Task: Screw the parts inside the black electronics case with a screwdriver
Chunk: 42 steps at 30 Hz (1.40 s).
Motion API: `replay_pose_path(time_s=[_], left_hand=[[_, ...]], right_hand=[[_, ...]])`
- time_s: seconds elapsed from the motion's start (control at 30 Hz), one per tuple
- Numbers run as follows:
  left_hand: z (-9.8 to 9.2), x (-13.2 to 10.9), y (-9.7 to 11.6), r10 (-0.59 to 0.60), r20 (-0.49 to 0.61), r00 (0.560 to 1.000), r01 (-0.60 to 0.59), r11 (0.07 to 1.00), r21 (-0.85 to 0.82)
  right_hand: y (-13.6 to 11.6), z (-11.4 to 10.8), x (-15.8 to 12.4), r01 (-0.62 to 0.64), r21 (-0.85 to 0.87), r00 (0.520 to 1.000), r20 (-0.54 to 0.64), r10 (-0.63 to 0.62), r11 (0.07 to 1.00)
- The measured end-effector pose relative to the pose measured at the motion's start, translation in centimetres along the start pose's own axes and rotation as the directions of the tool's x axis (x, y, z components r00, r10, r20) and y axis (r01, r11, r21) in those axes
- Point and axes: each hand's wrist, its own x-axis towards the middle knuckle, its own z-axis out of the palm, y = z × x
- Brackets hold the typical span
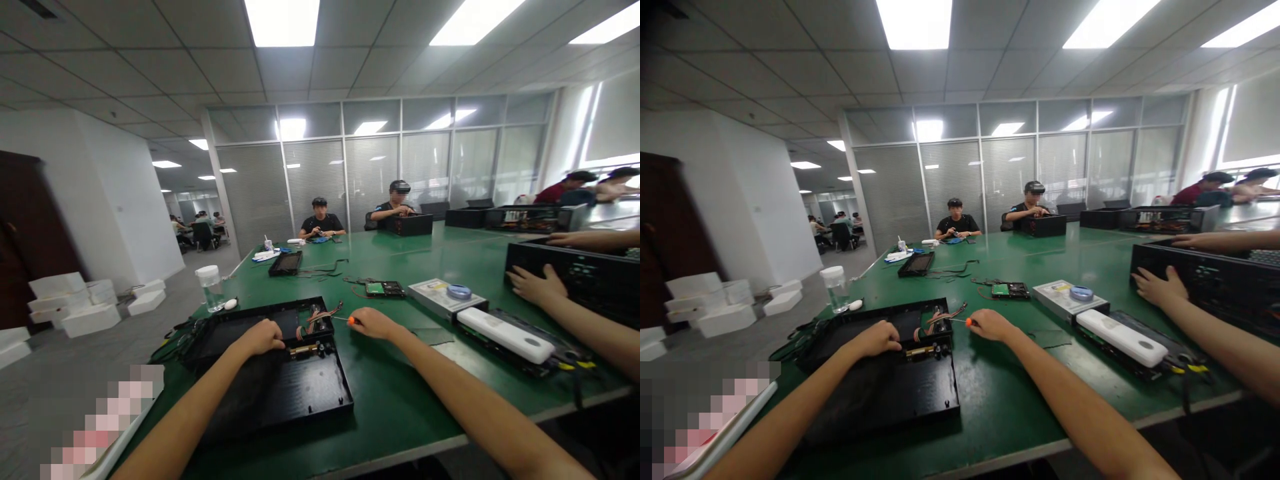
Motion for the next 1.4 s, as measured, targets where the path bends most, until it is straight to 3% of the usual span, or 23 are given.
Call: replay_pose_path(time_s=[0.1, 0.17, 0.27, 0.33, 0.4, 0.63, 0.8, 0.9, 1.03, 1.13, 1.27, 1.4], left_hand=[[-0.8, -0.5, 0.7, -0.080, 0.095, 0.992, 0.075, 0.996, 0.054], [-1.4, -0.6, 1.9, -0.093, 0.094, 0.991, 0.085, 0.993, 0.083], [-1.5, -0.4, 4.4, 0.133, -0.065, 0.989, -0.127, 0.988, 0.087], [-0.9, 0.1, 5.9, 0.338, -0.165, 0.927, -0.327, 0.941, 0.089], [0.1, 0.6, 6.9, 0.461, -0.214, 0.861, -0.450, 0.888, 0.097], [3.3, 1.0, 6.6, 0.524, -0.325, 0.787, -0.482, 0.852, 0.206], [4.2, 1.1, 6.3, 0.588, -0.309, 0.747, -0.510, 0.806, 0.299], [4.2, 1.2, 6.5, 0.609, -0.289, 0.739, -0.531, 0.790, 0.306], [3.7, 1.1, 7.1, 0.574, -0.364, 0.734, -0.536, 0.818, 0.209], [3.4, 0.9, 7.5, 0.487, -0.421, 0.765, -0.503, 0.860, 0.080], [3.7, 1.0, 7.4, 0.374, -0.416, 0.829, -0.411, 0.911, -0.001], [4.6, 1.3, 6.7, 0.404, -0.377, 0.833, -0.426, 0.904, 0.027]], right_hand=[[-0.1, 0.1, 0.1, 0.002, -0.001, 1.000, -0.011, -0.002, 1.000], [0.0, 0.2, 0.1, -0.004, 0.006, 1.000, -0.018, 0.004, 1.000], [0.3, 0.2, 0.2, -0.016, 0.020, 1.000, -0.020, 0.017, 1.000], [0.5, 0.3, 0.2, -0.020, 0.026, 1.000, -0.021, 0.021, 0.999], [0.7, 0.4, 0.2, -0.027, 0.034, 0.999, -0.023, 0.027, 0.999], [0.7, 0.9, 0.4, -0.014, 0.047, 1.000, -0.022, 0.015, 0.999], [0.4, 1.3, 0.7, 0.003, 0.044, 0.999, -0.034, -0.001, 0.999], [0.3, 1.3, 0.9, 0.007, 0.048, 1.000, -0.030, -0.005, 0.999], [0.2, 1.1, 1.2, -0.008, 0.070, 0.999, -0.031, 0.010, 0.998], [0.1, 0.9, 1.2, -0.005, 0.088, 0.999, -0.046, 0.009, 0.996], [-0.1, 0.5, 1.2, 0.004, 0.107, 0.998, -0.061, 0.003, 0.994], [-0.1, 0.5, 1.0, 0.000, 0.125, 0.998, -0.055, 0.007, 0.992]])
